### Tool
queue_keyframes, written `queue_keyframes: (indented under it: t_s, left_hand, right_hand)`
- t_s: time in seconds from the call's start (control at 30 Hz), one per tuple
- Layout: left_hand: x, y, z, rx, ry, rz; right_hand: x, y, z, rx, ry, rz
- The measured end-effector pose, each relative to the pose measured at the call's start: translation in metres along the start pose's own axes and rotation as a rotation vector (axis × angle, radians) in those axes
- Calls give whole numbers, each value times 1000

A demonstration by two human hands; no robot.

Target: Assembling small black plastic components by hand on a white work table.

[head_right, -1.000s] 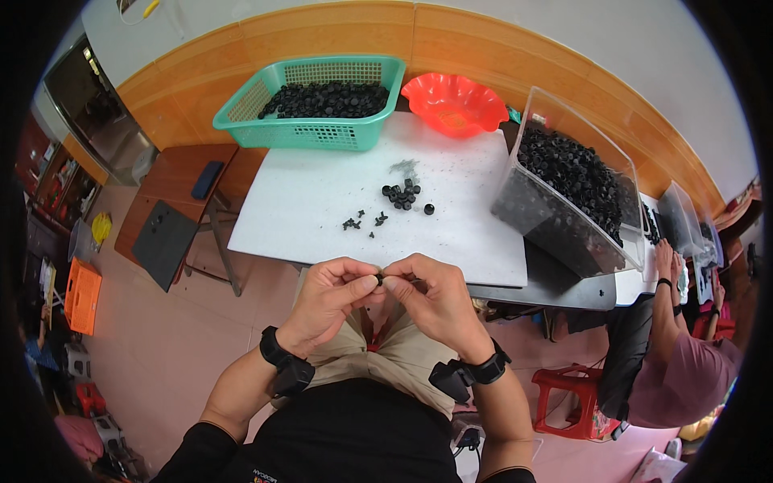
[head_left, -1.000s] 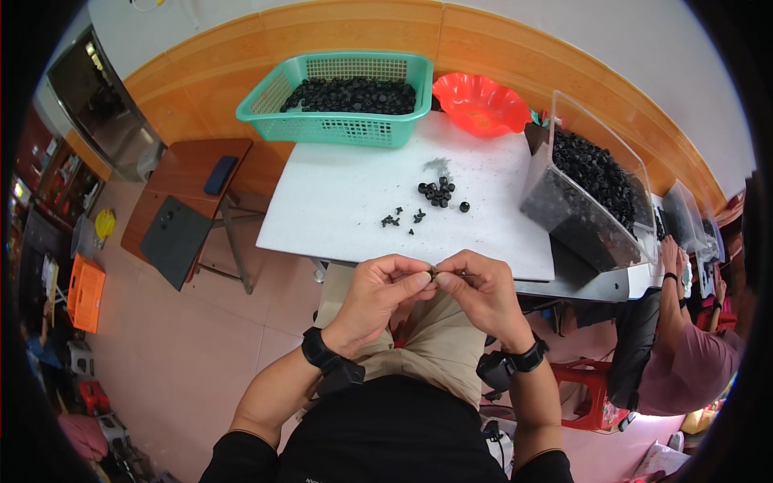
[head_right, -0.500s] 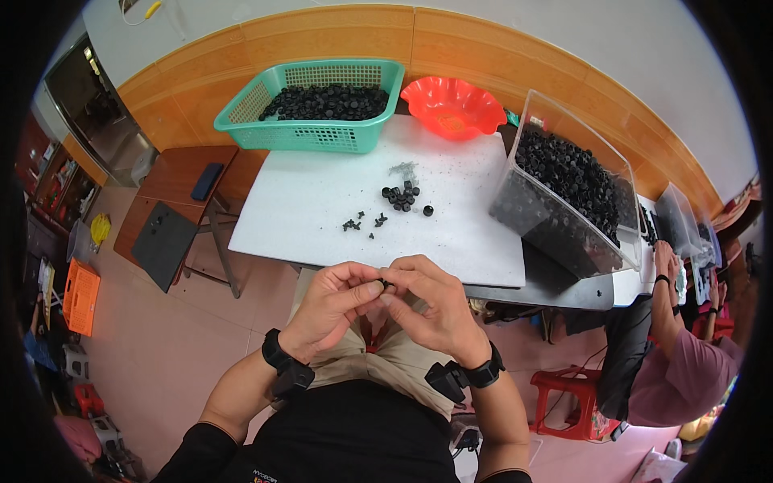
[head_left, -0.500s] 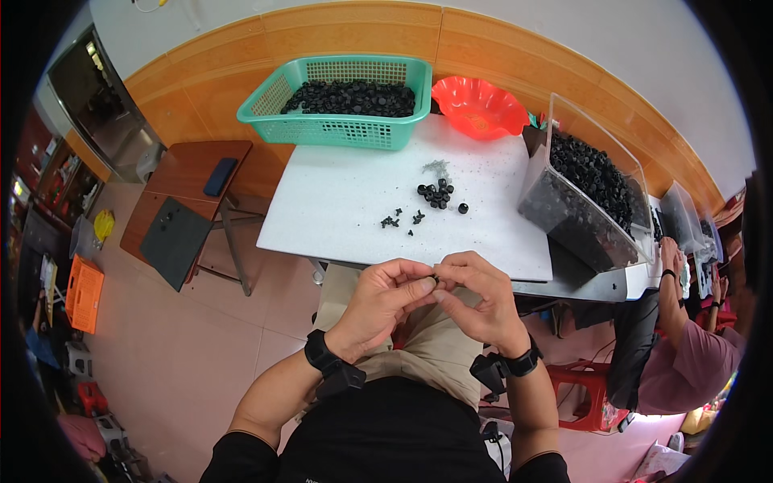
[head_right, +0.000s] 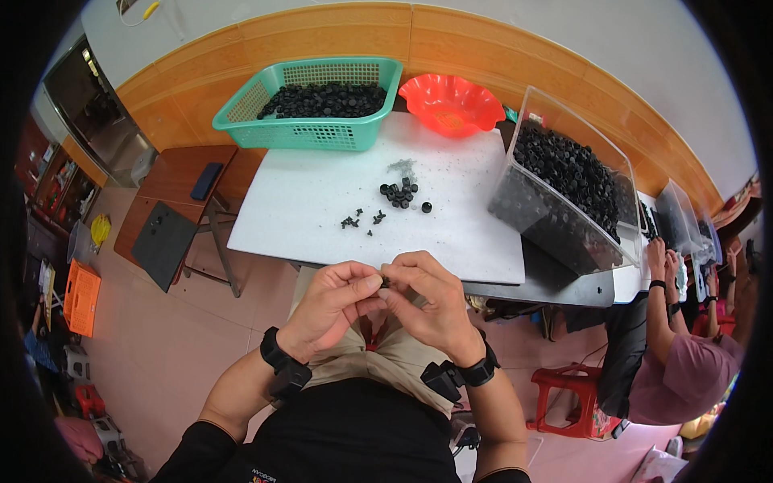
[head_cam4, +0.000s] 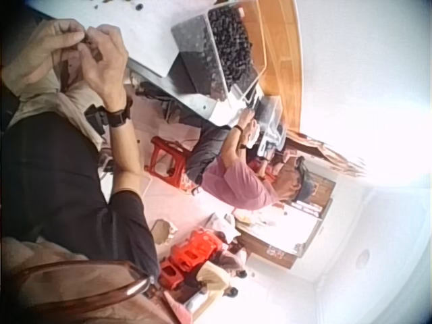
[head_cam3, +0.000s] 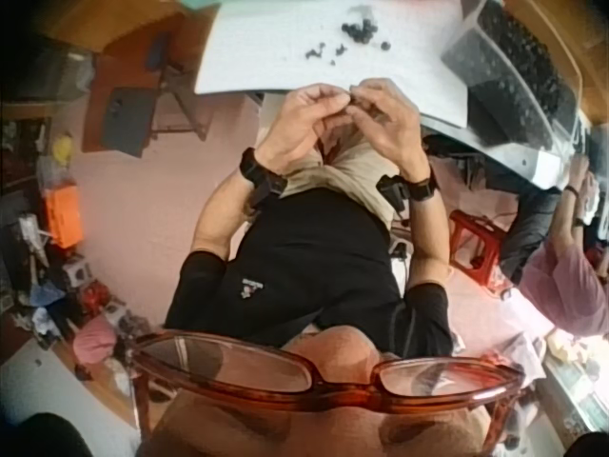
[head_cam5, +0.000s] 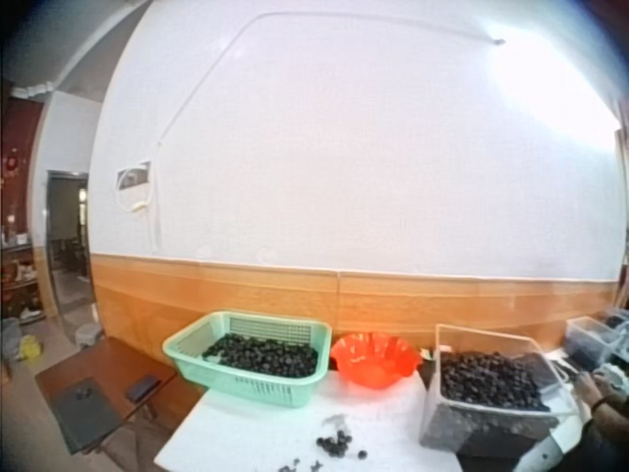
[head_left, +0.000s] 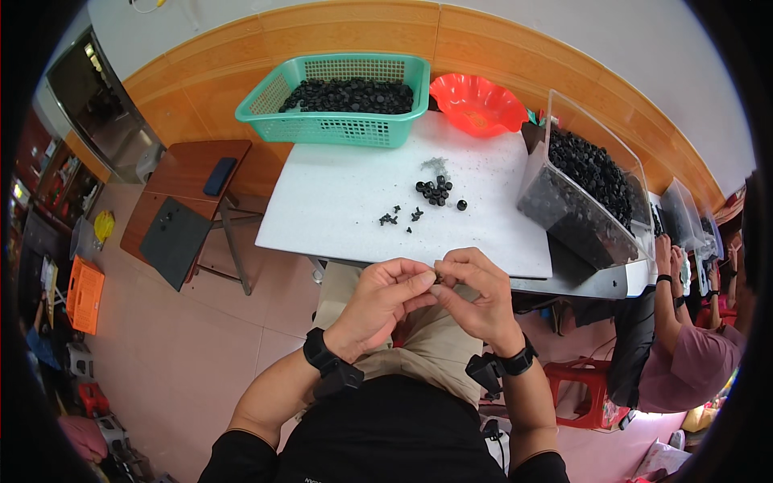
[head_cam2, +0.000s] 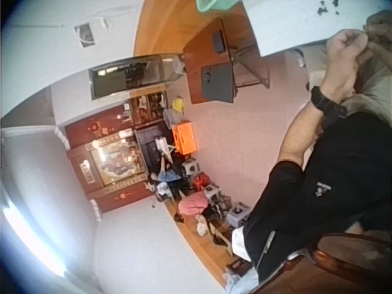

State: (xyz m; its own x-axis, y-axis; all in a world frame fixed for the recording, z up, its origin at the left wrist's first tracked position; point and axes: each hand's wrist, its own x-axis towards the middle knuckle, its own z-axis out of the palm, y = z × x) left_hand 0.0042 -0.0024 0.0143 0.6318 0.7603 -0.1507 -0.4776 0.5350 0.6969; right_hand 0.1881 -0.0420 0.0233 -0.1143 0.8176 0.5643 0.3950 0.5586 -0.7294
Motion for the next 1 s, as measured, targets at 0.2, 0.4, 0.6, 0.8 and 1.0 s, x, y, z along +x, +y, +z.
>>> queue_keyframes:
  t_s: [0.2,0.4,0.6,0.8,1.0]
  left_hand:
    - [2,0,5,-37,25,-14]
    - [3,2,8,-53,-4,-70]
    - [5,-2,11,-97,23,-72]
    - [7,-5,15,-155,65,-56]
    - [9,-9,17,-145,116,-56]
  right_hand:
    - [-4,5,0,117,8,77]
    - [-7,7,1,219,40,139]
    - [-11,14,7,240,170,117]
    - [-8,10,9,-41,226,-57]
    - [-10,13,9,-206,250,-164]
